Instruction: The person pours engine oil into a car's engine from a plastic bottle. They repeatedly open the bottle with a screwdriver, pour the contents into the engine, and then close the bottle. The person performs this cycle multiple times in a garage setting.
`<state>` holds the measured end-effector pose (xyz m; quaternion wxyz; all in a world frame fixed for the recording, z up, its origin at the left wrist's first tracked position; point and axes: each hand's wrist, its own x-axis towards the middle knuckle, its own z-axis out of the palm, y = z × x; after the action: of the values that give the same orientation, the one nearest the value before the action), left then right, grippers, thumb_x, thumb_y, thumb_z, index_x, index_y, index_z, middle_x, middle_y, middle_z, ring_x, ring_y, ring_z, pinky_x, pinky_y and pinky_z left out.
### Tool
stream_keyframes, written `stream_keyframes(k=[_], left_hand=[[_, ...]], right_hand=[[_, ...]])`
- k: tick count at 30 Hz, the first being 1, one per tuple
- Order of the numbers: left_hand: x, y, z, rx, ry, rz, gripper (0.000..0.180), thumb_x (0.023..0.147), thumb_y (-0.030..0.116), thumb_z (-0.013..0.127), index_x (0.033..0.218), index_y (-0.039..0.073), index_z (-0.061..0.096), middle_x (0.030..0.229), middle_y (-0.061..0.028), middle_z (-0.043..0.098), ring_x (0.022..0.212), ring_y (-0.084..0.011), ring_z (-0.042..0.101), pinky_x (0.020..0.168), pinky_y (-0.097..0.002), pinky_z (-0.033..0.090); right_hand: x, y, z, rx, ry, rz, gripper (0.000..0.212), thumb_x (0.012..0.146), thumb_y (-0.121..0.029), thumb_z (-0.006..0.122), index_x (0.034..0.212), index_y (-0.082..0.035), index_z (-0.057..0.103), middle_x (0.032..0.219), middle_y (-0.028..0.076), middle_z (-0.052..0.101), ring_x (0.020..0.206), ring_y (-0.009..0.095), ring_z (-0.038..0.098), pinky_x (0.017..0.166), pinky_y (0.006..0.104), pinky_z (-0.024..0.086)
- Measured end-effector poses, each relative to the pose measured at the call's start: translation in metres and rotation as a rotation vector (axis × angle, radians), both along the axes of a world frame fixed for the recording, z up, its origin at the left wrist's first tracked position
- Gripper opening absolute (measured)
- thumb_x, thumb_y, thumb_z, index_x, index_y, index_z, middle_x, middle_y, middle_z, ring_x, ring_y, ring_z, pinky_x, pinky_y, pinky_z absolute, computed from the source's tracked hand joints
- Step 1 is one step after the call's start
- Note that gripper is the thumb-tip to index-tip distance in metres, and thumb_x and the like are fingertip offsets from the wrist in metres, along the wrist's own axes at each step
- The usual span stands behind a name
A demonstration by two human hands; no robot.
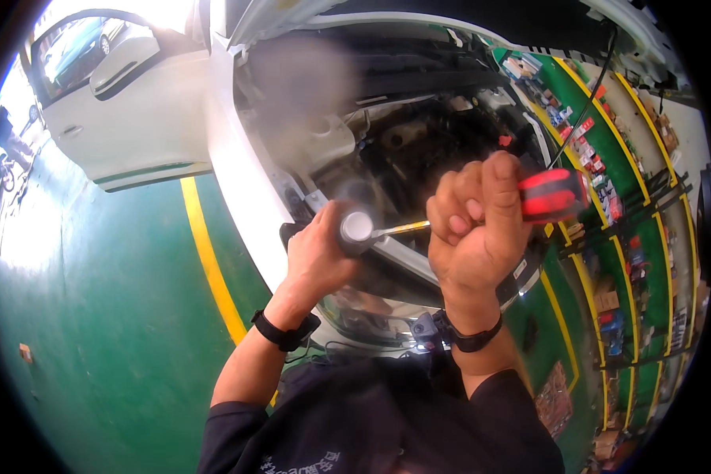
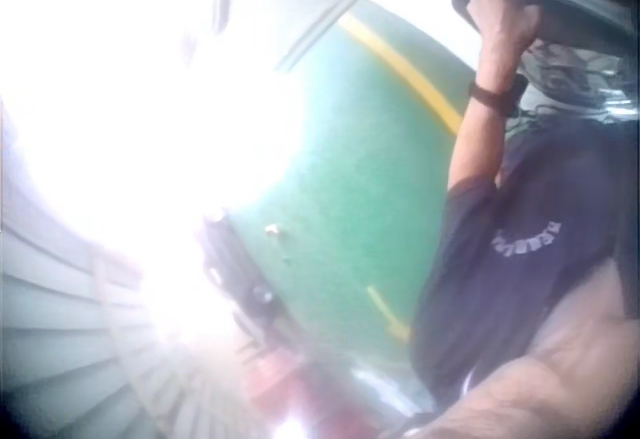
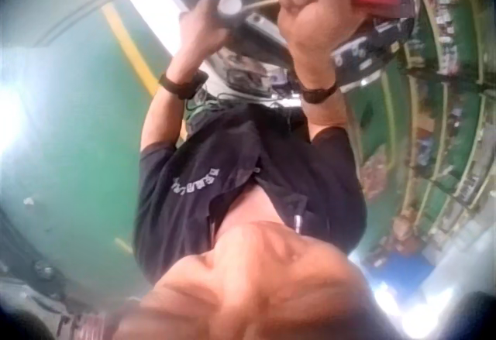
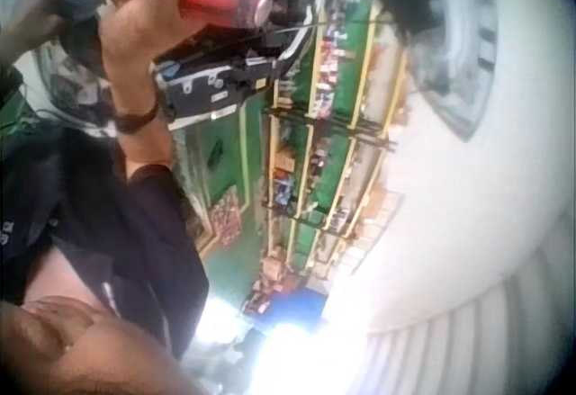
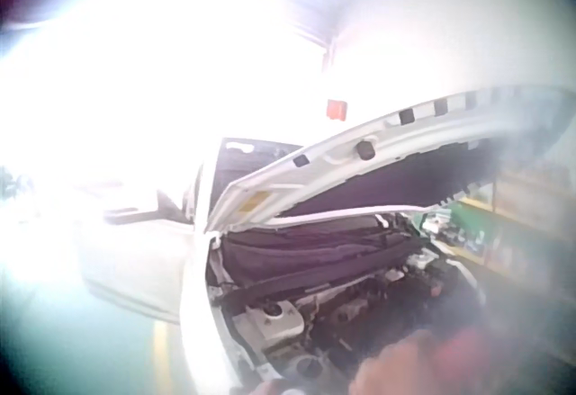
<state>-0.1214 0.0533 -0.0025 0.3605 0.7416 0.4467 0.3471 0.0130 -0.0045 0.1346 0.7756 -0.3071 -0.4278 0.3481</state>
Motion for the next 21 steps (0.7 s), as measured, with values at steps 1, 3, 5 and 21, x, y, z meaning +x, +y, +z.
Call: stream_keyframes(k=[1, 3, 5, 21], left_hand=[[0.0, 0.0, 0.0, -0.001, 0.002, -0.002, 0.068, 0.066, 0.013, 0.08, 0.131, 0.015, 0.06, 0.12, -0.0165, 0.074, 0.111, -0.0427, 0.07, 0.091, -0.0472, 0.057], [0.0, -0.002, 0.0, -0.011, 0.012, 0.001, 0.067, 0.067, 0.013, 0.08, 0.131, 0.015, 0.06, 0.119, -0.0165, 0.073, 0.111, -0.0425, 0.07, 0.091, -0.047, 0.057], [0.0, -0.001, 0.001, -0.009, -0.002, -0.013, 0.065, 0.069, 0.015, 0.081, 0.131, 0.015, 0.06, 0.119, -0.0171, 0.073, 0.11, -0.0425, 0.07, 0.091, -0.0472, 0.057], [0.002, -0.001, -0.004, 0.058, 0.028, 0.012, 0.061, 0.073, 0.021, 0.083, 0.129, 0.016, 0.061, 0.114, -0.0186, 0.075, 0.105, -0.0437, 0.071, 0.088, -0.0479, 0.057]], right_hand=[[-0.002, -0.002, 0.004, 0.063, -0.031, -0.039, 0.036, 0.108, -0.03, 0.062, 0.082, -0.016, 0.042, 0.066, -0.005, 0.035, 0.052, 0.007, 0.032, 0.043, 0.0241, 0.023], [-0.006, -0.004, 0.006, 0.118, -0.053, -0.073, 0.036, 0.109, -0.03, 0.062, 0.082, -0.016, 0.043, 0.067, -0.005, 0.034, 0.051, 0.007, 0.031, 0.043, 0.0234, 0.022], [-0.009, -0.007, 0.006, 0.254, -0.105, -0.054, 0.035, 0.109, -0.029, 0.061, 0.083, -0.015, 0.043, 0.066, -0.005, 0.035, 0.051, 0.007, 0.032, 0.043, 0.0225, 0.023], [-0.009, 0.003, -0.023, 0.185, -0.303, -0.159, 0.023, 0.108, -0.013, 0.061, 0.09, -0.012, 0.046, 0.063, -0.001, 0.041, 0.05, 0.009, 0.037, 0.045, 0.0253, 0.028]])
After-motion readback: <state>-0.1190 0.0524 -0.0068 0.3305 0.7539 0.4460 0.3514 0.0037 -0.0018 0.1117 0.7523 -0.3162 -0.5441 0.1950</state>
